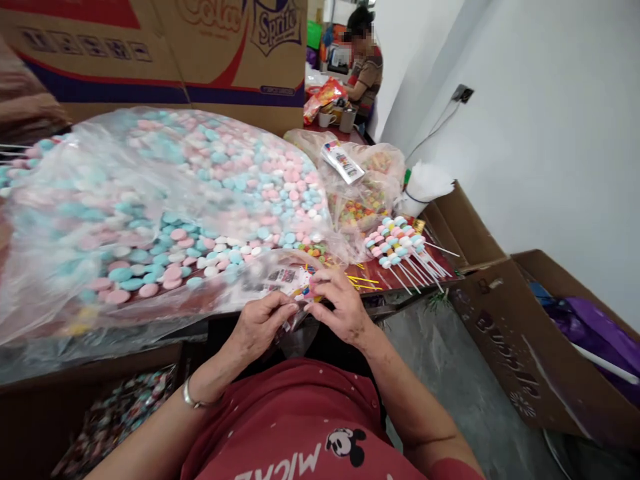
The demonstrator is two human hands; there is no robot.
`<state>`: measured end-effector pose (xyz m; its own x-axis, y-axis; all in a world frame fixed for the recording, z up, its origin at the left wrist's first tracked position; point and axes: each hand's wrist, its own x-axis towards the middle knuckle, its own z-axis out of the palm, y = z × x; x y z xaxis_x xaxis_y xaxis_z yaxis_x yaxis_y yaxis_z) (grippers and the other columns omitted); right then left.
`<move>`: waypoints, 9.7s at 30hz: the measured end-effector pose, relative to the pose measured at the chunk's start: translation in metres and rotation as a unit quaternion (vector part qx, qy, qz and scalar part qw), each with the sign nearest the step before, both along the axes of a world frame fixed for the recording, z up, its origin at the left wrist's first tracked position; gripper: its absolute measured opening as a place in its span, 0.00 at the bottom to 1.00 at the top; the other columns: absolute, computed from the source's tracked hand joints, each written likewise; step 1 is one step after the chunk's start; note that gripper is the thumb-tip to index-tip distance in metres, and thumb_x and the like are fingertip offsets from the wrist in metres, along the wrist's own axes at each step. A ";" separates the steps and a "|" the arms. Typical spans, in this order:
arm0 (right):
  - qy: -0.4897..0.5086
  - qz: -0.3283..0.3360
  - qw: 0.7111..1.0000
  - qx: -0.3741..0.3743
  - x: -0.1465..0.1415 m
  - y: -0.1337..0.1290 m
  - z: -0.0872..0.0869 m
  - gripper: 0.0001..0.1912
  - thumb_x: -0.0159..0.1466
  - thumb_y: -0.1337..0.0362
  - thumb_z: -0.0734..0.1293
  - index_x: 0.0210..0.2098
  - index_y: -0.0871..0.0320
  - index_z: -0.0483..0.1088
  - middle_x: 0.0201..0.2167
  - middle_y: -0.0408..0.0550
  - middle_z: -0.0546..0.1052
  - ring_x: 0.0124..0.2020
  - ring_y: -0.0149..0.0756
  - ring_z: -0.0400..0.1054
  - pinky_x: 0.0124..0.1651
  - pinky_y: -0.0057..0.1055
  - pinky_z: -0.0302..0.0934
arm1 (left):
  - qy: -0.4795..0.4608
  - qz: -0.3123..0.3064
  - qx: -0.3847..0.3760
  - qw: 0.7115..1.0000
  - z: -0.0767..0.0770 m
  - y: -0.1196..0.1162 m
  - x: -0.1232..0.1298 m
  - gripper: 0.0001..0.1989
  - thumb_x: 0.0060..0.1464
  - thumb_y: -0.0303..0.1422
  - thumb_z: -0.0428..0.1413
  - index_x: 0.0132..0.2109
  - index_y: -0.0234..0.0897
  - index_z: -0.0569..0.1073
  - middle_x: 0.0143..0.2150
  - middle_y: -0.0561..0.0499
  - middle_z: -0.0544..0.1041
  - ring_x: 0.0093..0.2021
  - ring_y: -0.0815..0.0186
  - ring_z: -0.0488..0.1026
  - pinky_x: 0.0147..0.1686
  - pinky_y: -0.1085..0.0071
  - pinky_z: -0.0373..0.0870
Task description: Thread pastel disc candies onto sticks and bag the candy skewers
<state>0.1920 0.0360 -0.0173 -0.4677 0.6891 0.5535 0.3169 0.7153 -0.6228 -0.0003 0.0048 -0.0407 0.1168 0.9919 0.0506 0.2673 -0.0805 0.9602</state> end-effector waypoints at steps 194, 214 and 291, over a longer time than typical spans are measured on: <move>-0.040 -0.166 0.975 0.142 0.061 0.005 0.023 0.09 0.65 0.71 0.63 0.38 0.54 0.75 0.26 0.43 0.73 0.29 0.33 0.65 0.36 0.33 0.60 | -0.122 0.097 0.090 0.984 0.000 0.012 -0.047 0.08 0.50 0.35 0.62 0.29 0.35 0.79 0.26 0.51 0.77 0.28 0.68 0.72 0.29 0.75 0.69; -0.149 -0.074 0.944 0.286 0.066 0.027 0.044 0.12 0.63 0.72 0.64 0.44 0.54 0.74 0.26 0.44 0.74 0.30 0.35 0.62 0.37 0.36 0.55 | -0.279 -0.042 -0.132 0.950 -0.011 0.011 -0.051 0.20 0.48 0.45 0.64 0.26 0.32 0.71 0.19 0.50 0.77 0.11 0.78 0.58 0.11 0.81 0.47; -0.246 0.124 0.926 0.257 0.039 0.044 0.052 0.11 0.70 0.65 0.60 0.40 0.53 0.75 0.26 0.44 0.74 0.30 0.34 0.60 0.35 0.34 0.51 | -0.113 -0.297 -0.244 0.917 0.022 -0.002 -0.040 0.11 0.52 0.36 0.61 0.40 0.36 0.72 0.32 0.50 0.77 0.29 0.67 0.73 0.30 0.74 0.67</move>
<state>0.2313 0.0796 0.0352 -0.8589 0.2309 0.4570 0.2583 0.9661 -0.0028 -0.0407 0.0029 -0.0188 0.6838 0.6688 -0.2918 0.1048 0.3057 0.9463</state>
